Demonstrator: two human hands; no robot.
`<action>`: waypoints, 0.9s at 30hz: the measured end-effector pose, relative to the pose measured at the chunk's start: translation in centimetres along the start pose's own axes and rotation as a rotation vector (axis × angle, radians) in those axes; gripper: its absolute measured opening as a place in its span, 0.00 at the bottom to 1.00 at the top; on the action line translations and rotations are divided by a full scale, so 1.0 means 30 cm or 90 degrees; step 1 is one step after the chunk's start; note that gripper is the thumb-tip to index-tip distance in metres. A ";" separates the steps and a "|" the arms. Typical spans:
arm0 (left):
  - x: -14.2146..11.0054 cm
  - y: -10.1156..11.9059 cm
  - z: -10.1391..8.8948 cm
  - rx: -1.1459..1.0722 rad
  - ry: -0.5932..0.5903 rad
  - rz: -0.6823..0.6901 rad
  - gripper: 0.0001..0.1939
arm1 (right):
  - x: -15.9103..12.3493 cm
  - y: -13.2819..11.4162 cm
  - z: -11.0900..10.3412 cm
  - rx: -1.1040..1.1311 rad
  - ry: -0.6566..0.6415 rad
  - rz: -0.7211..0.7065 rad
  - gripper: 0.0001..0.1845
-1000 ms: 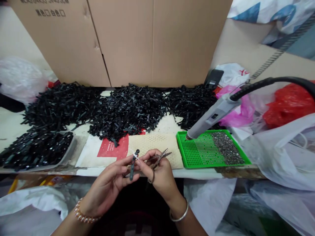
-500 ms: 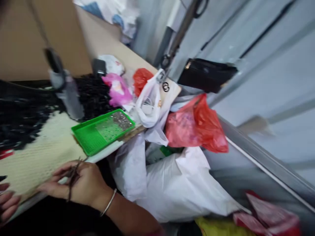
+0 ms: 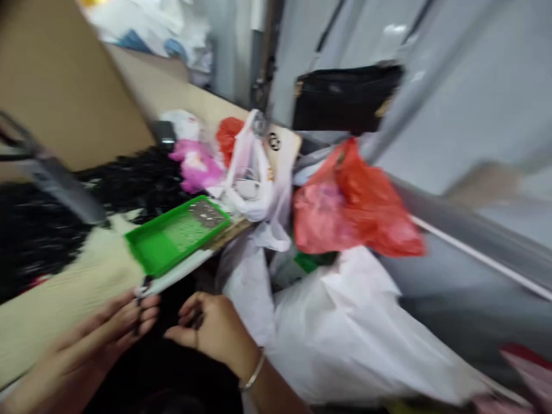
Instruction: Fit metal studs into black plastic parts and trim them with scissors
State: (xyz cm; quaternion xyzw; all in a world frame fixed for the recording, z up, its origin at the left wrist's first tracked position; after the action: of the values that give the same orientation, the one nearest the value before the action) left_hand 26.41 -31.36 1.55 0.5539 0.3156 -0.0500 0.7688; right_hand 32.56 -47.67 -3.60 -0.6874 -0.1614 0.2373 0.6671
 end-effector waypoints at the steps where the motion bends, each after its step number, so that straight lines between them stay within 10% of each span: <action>1: -0.010 0.019 0.019 -0.016 0.006 0.001 0.26 | 0.016 -0.005 0.002 0.049 -0.017 -0.007 0.20; 17: -0.068 0.026 -0.209 -0.004 0.227 0.275 0.29 | 0.311 -0.099 0.356 0.078 -0.315 -0.087 0.15; 27: -0.124 0.005 -0.442 -0.210 0.197 0.177 0.40 | 0.347 -0.103 0.593 0.184 -0.261 -0.026 0.14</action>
State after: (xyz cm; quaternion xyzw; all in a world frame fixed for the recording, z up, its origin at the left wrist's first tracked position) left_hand 17.82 -20.60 1.21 0.4605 0.3540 0.1937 0.7906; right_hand 31.93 -26.94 -1.63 -0.5186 -0.2719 0.3789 0.7166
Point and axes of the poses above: each hand's wrist, its own x-axis towards the middle knuckle, its own z-axis out of the palm, y = z × x, the point moved 1 cm from there along x, towards the middle knuckle, and after that the axes turned 7 degrees about x, right-handed, at the moved point
